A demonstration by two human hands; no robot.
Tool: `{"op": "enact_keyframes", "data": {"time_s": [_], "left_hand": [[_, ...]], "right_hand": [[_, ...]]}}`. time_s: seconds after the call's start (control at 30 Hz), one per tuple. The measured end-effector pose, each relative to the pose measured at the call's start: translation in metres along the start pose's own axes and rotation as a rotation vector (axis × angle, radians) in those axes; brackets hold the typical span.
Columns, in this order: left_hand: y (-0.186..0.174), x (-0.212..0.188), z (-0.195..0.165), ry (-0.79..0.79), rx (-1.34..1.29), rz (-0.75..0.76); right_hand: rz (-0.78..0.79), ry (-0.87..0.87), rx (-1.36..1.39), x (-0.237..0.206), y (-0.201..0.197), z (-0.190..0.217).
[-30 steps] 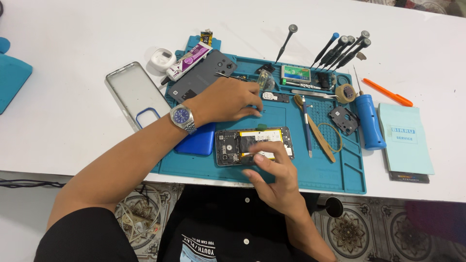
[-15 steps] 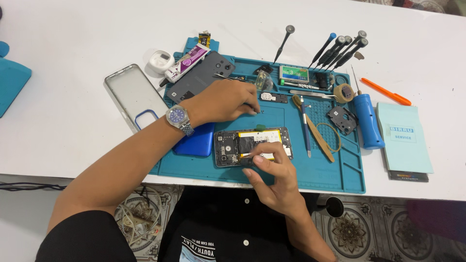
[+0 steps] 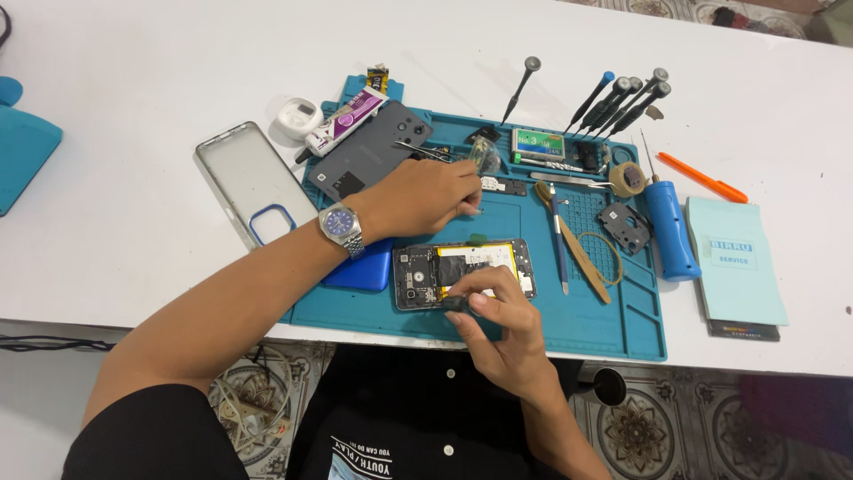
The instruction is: The person repairs a disassembled smartphone on a blue silicone work mat. They use a screwdriver to unscrew and adjust internal components, reposition the phone body, and brush the interior with a wooden-handled brush while handling the battery and small parts.
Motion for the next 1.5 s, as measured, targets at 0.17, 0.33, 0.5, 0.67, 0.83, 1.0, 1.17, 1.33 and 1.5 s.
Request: {"op": "enact_keyframes", "data": {"time_s": [0.17,0.33,0.5,0.67,0.83,1.0,1.17,1.33,1.5], "left_hand": [[-0.015,-0.022,-0.003,-0.034,-0.083,-0.043],[-0.026,-0.015,-0.023,-0.044,-0.162,-0.047],[-0.024,0.013,-0.048,0.116,-0.298,-0.09],[-0.013,0.034,-0.063,-0.013,-0.688,-0.003],[-0.01,0.041,-0.084,-0.14,-1.123,0.094],[-0.016,0.046,-0.103,-0.305,-1.231,0.162],[-0.02,0.056,-0.111,-0.279,-1.244,0.216],[-0.019,0.061,-0.113,-0.237,-1.231,0.304],[-0.022,0.058,-0.117,-0.217,-1.119,0.348]], "right_hand": [[-0.06,0.035,-0.066,-0.003,0.021,0.012],[-0.067,0.07,0.008,-0.001,0.012,0.021],[-0.114,0.132,0.101,0.006,-0.016,0.023],[-0.407,0.148,0.122,0.004,-0.039,0.024],[-0.628,0.174,0.017,-0.01,-0.053,0.03],[-0.73,0.204,-0.023,-0.018,-0.068,0.036],[-0.787,0.168,-0.044,-0.013,-0.079,0.041],[-0.823,0.18,-0.101,-0.007,-0.085,0.041],[-0.82,0.162,-0.125,-0.005,-0.083,0.042]]}}
Point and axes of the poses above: each hand's wrist, its own x-axis towards the middle knuckle, its own y-axis out of the palm, z = x × y, the point moved 1 cm from there along x, towards the middle knuckle, and after that the axes turned 7 degrees about -x, right-handed, at the moved point
